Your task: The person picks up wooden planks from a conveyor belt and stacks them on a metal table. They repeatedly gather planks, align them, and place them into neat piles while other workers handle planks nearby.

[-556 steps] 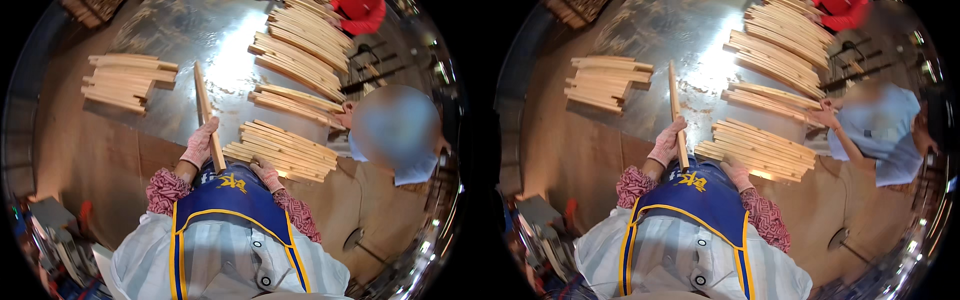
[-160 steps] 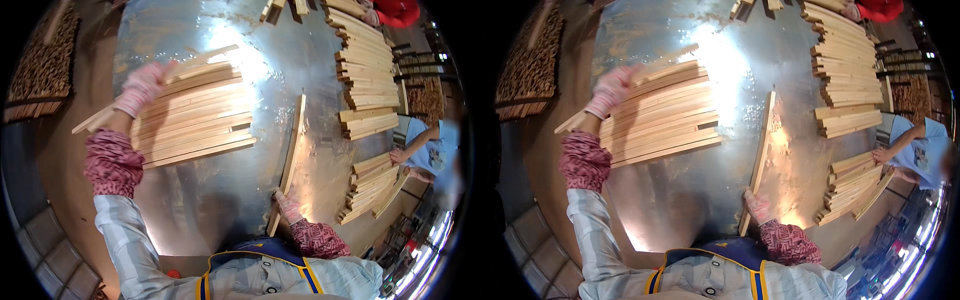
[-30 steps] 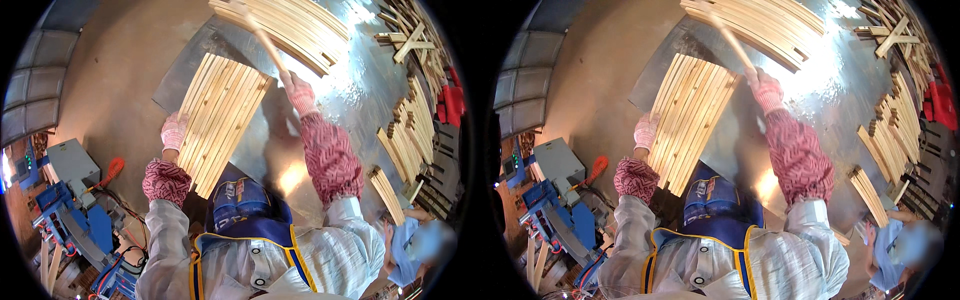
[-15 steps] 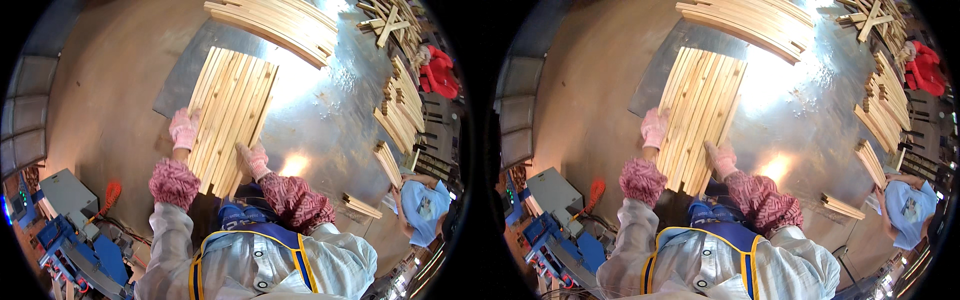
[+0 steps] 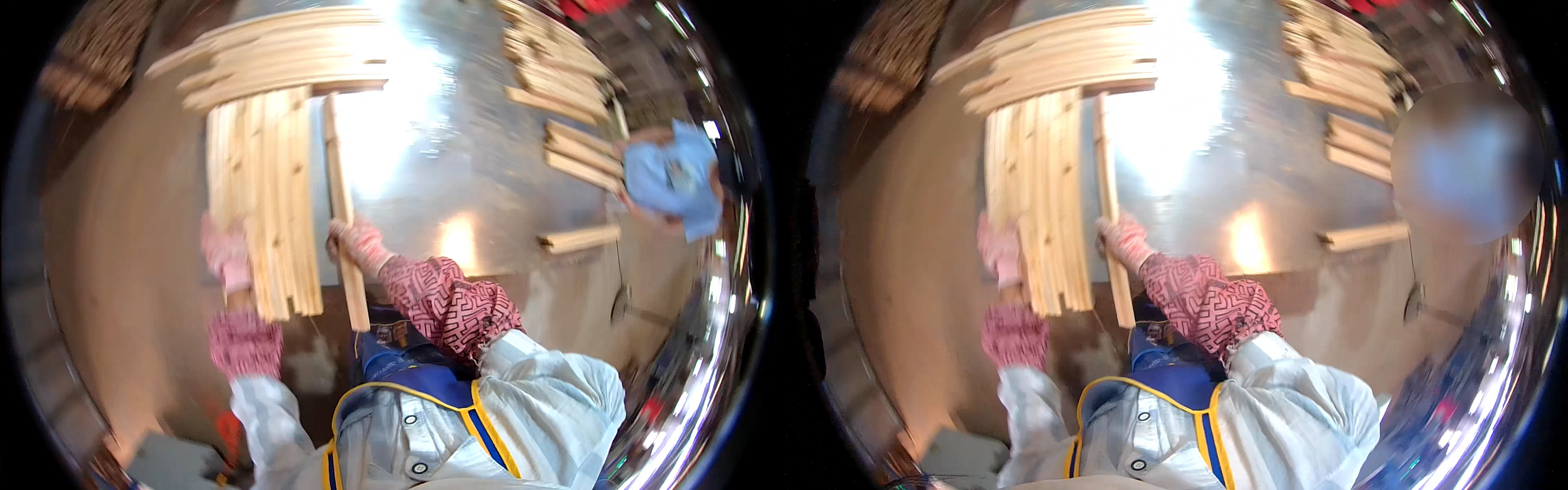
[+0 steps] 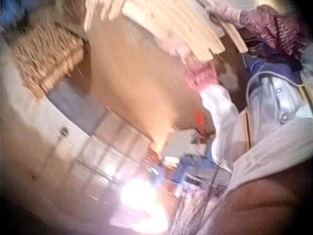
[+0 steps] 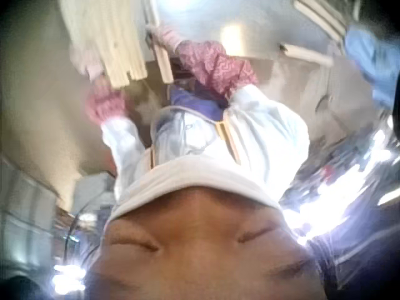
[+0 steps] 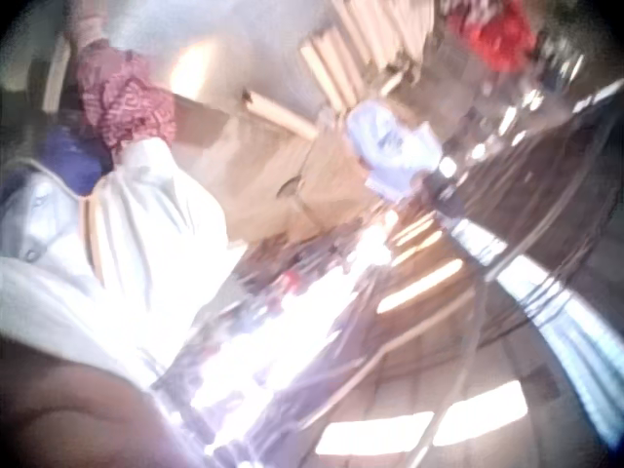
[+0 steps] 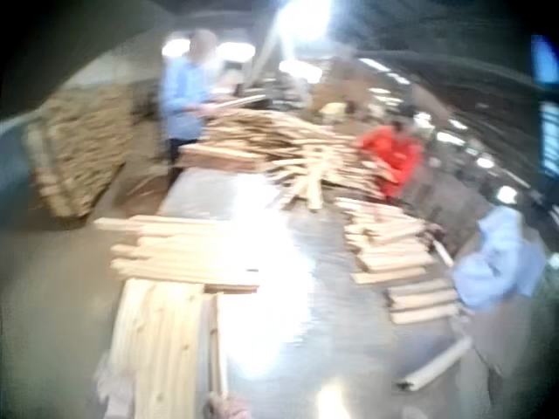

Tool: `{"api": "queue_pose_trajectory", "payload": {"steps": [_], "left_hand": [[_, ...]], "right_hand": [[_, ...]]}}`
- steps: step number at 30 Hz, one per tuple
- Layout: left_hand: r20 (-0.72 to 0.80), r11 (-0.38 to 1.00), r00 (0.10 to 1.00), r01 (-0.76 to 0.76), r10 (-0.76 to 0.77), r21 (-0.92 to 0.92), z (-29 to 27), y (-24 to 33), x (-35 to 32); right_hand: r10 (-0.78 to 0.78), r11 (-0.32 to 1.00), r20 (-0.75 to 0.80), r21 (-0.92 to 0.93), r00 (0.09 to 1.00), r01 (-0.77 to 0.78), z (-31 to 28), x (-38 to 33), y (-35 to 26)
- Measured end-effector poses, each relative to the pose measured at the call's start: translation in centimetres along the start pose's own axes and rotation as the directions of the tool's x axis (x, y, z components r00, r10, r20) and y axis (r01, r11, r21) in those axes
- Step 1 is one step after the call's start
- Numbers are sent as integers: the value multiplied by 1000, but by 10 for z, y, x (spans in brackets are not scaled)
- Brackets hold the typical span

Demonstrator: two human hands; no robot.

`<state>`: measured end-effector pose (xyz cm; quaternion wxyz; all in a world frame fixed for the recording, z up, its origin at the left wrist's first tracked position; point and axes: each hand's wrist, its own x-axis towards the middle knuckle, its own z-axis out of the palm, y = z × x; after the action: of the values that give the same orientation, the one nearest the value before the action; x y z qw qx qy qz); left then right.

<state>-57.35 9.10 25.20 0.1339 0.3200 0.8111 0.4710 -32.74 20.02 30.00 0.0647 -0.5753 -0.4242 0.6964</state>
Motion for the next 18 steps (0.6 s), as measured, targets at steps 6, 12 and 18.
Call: {"api": "queue_pose_trajectory", "payload": {"steps": [6, 12, 18], "left_hand": [[557, 975, 816, 217, -157, -43, 10, 104, -79], [772, 857, 514, -126, -375, 500, 62, 166, -120], [862, 981, 495, -87, -107, 171, 84, 31, -79]], "right_hand": [[-151, 960, -417, 155, 896, 234, -27, -14, -41], [-100, 980, -418, 114, 903, 161, -65, 11, -8], [-186, 953, 36, -236, 982, 189, -114, 15, 37]]}}
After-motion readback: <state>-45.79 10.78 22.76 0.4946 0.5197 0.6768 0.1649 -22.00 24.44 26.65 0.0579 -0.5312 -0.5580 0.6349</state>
